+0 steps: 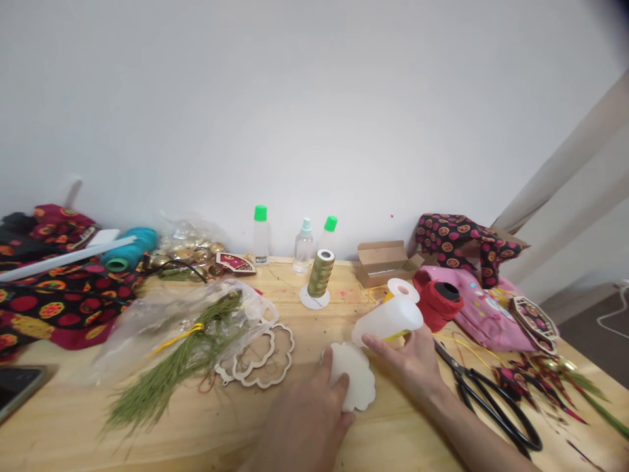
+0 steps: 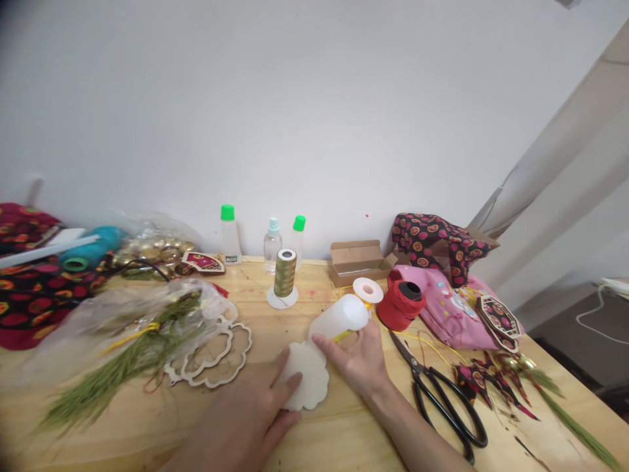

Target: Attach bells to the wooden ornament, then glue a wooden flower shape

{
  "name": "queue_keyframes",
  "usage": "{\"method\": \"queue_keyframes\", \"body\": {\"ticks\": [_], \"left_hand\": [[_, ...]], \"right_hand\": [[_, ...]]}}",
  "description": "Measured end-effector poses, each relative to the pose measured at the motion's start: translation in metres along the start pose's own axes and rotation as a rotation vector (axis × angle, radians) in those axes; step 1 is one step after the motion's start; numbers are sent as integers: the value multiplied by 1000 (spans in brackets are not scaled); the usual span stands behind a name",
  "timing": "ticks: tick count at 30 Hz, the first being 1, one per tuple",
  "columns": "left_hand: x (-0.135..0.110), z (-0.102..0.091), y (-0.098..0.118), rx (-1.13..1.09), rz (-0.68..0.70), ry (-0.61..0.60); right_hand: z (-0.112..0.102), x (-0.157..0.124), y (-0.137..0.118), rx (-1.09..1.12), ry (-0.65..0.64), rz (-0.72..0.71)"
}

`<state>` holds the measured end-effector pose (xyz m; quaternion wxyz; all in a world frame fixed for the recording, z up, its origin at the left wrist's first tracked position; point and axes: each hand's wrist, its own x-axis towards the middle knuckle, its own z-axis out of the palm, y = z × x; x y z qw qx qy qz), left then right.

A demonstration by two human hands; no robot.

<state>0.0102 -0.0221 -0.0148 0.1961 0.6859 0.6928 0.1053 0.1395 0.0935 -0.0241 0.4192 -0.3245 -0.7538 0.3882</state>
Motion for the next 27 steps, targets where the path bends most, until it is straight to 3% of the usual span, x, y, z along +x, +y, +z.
{"method": "queue_keyframes", "body": {"ticks": [21, 27], "left_hand": [[1, 0, 0, 18, -23, -36], [1, 2, -1, 16, -14, -23]], "right_hand": [[-4, 4, 0, -55, 32, -38], [-4, 5, 2, 45, -38, 15]]}}
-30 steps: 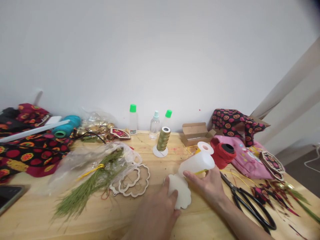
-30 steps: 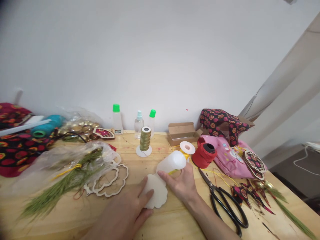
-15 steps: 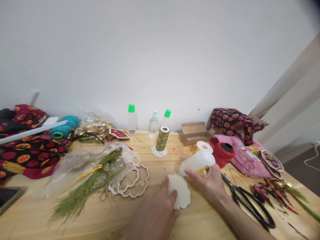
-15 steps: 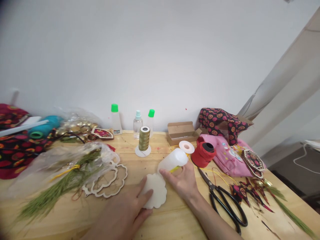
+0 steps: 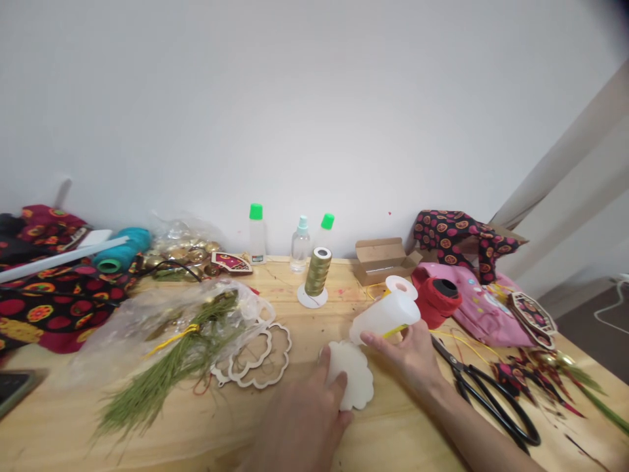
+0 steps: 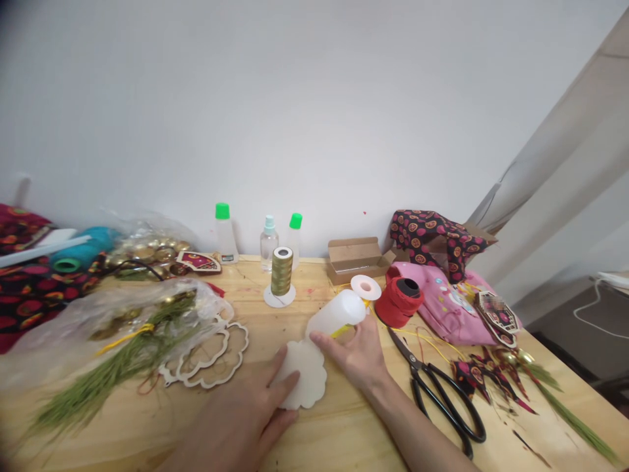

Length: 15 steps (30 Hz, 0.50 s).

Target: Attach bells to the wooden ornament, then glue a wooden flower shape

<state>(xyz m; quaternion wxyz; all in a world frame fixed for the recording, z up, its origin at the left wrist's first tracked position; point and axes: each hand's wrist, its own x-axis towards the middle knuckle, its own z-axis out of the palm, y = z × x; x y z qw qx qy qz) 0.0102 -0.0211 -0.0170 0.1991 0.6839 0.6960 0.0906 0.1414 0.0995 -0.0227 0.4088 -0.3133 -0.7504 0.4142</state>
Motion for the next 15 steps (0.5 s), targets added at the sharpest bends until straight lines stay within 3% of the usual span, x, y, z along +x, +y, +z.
{"method": "queue_keyframes", "body": {"ticks": [15], "left_hand": [[0, -1, 2, -1, -6, -13]], "right_hand": [[-3, 2, -1, -29, -13, 52]]}}
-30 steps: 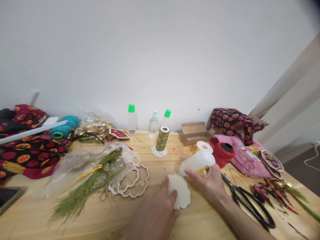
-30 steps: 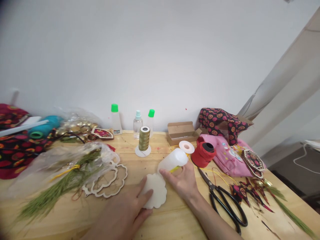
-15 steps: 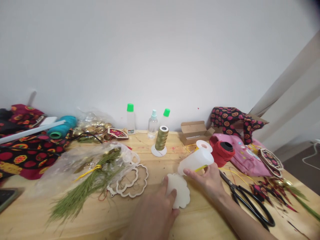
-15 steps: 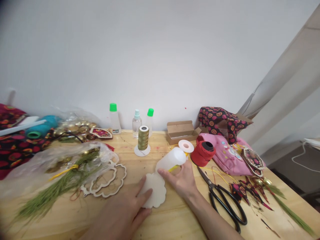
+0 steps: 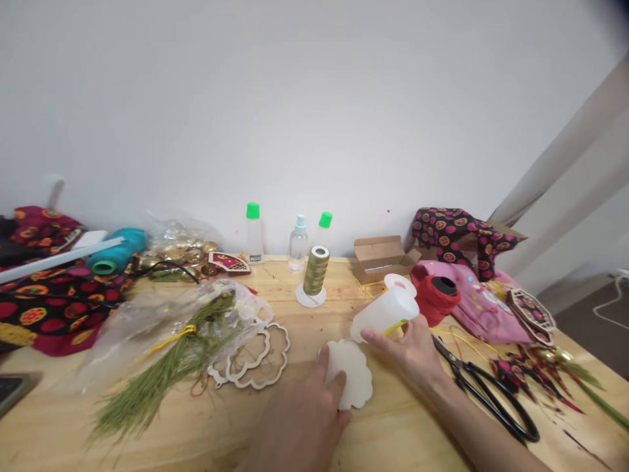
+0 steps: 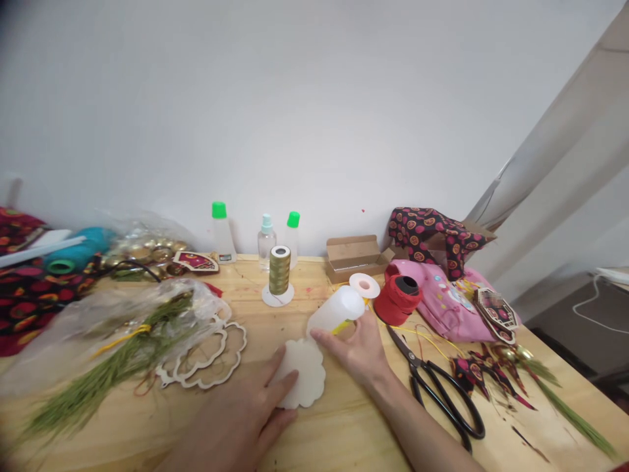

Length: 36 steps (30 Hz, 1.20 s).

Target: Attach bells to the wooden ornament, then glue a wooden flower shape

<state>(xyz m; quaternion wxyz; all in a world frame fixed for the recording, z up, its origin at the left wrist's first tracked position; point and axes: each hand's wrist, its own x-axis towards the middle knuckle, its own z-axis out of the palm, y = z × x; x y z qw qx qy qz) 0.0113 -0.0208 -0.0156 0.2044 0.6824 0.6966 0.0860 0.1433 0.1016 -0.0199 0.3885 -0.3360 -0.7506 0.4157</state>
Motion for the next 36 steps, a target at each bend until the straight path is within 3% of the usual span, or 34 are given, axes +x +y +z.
{"method": "queue_keyframes", "body": {"ticks": [13, 21, 28, 36], "left_hand": [[-1, -3, 0, -38, -40, -23], [0, 0, -2, -37, -13, -7], [-1, -2, -2, -53, -26, -23], [-1, -3, -1, -61, -29, -36]], "right_hand": [[-2, 1, 10, -5, 75, 3], [1, -1, 2, -120, -7, -114], [1, 1, -2, -102, -43, -55], [0, 1, -3, -167, -36, -102]]}}
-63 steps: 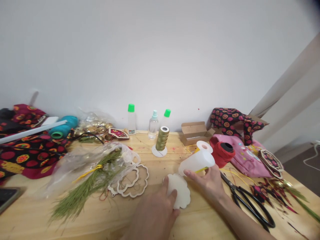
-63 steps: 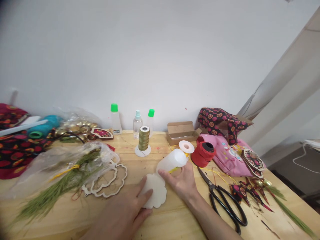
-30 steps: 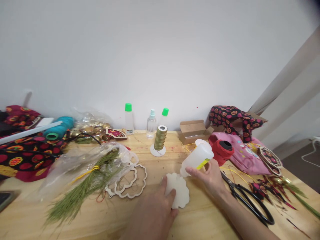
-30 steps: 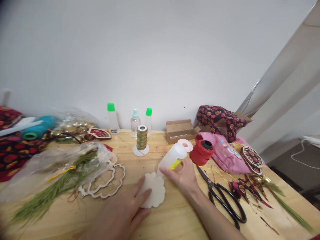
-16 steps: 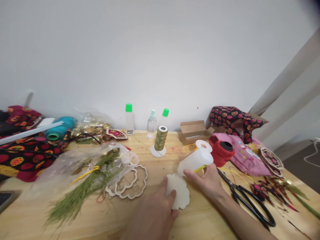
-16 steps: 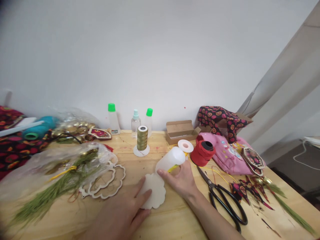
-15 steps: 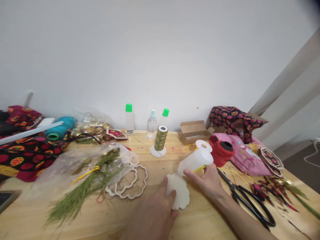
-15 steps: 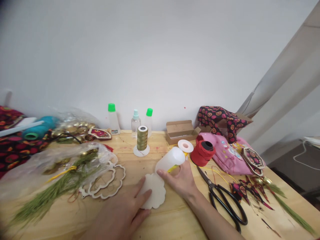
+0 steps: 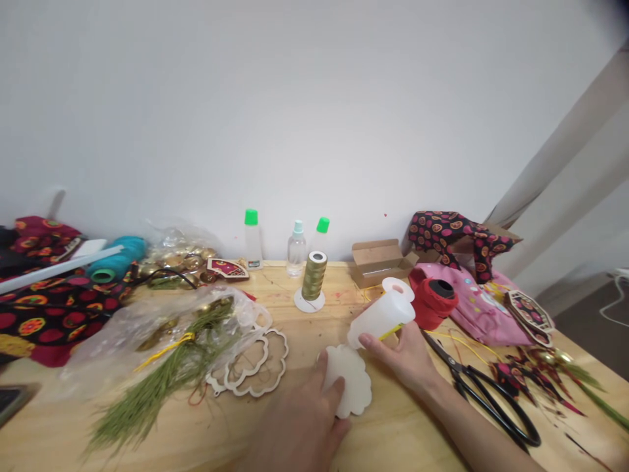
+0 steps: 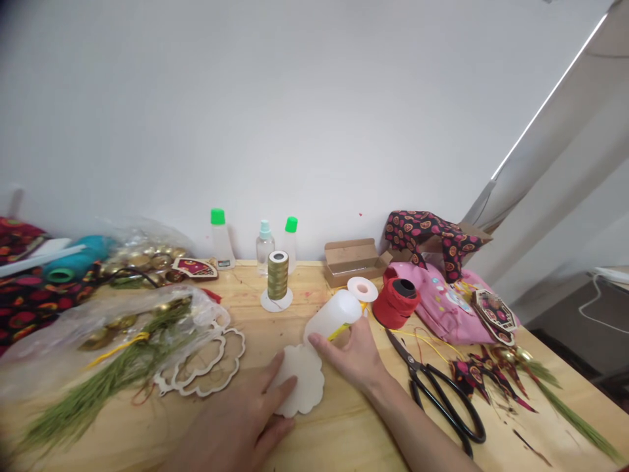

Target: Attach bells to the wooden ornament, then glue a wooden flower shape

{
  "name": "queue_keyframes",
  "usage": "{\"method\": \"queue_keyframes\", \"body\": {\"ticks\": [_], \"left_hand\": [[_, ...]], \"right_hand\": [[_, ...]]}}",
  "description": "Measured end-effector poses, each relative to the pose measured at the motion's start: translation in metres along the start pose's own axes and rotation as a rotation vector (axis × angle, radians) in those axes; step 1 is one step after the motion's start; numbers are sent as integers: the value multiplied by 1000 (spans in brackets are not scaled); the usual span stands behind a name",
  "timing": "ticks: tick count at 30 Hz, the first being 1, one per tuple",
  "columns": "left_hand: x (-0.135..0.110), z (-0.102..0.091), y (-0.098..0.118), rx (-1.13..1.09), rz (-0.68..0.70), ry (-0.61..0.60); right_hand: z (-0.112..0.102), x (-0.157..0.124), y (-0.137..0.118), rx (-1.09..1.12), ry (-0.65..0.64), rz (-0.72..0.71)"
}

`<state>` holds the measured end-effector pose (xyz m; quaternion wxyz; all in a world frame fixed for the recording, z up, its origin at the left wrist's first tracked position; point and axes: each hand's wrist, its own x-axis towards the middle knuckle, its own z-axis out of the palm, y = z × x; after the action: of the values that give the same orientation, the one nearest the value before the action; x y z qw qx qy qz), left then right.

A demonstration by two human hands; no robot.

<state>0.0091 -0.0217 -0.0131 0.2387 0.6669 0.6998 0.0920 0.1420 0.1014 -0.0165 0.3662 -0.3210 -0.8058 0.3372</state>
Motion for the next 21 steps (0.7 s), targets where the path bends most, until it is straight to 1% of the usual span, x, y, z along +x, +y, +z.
{"method": "queue_keyframes", "body": {"ticks": [7, 14, 17, 21], "left_hand": [[2, 3, -3, 18, 20, 17], [4, -8, 6, 71, -39, -77], [6, -9, 7, 106, -47, -116], [8, -5, 6, 168, -57, -86]], "right_hand": [[1, 0, 3, -9, 27, -4], [4, 0, 9, 0, 14, 14], [5, 0, 10, 8, 25, -3], [6, -1, 8, 22, 49, -42]]}}
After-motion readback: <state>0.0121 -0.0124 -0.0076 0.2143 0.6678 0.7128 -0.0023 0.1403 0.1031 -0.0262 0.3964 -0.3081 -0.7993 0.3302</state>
